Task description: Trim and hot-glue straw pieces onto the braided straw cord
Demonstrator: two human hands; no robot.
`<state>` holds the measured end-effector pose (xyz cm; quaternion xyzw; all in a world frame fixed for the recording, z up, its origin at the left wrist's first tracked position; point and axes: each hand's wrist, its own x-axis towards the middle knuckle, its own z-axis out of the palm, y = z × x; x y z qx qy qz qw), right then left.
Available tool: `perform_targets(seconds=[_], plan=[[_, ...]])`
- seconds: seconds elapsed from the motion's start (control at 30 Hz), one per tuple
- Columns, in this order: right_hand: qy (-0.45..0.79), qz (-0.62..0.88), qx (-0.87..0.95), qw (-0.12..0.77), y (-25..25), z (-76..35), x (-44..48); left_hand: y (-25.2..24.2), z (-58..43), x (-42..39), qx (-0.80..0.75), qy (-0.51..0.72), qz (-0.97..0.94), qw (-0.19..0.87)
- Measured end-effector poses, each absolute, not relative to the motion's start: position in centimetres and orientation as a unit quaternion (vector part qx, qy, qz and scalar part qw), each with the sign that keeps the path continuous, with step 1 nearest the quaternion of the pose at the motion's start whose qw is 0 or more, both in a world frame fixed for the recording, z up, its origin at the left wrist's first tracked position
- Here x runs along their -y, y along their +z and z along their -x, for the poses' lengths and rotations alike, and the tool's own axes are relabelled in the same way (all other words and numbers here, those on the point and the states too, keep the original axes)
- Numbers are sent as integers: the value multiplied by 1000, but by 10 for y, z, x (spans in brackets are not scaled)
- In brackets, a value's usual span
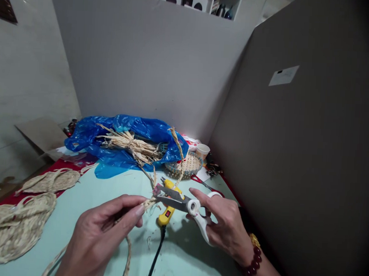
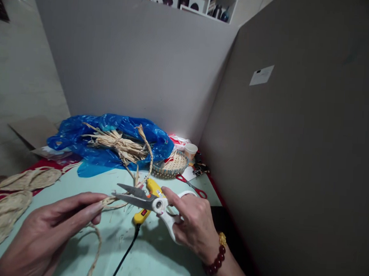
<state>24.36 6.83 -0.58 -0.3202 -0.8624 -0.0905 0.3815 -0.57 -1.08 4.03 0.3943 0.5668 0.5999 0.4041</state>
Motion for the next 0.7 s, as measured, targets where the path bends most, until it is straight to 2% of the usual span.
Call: perform_targets(seconds=[0.4,0.7], plan=[[-192,277,880,334,6,-253,-70,45,3,12,-505,626,-373,462],[-205,282,877,330,11,-252,-67,39,4,12,-515,649,-376,415]])
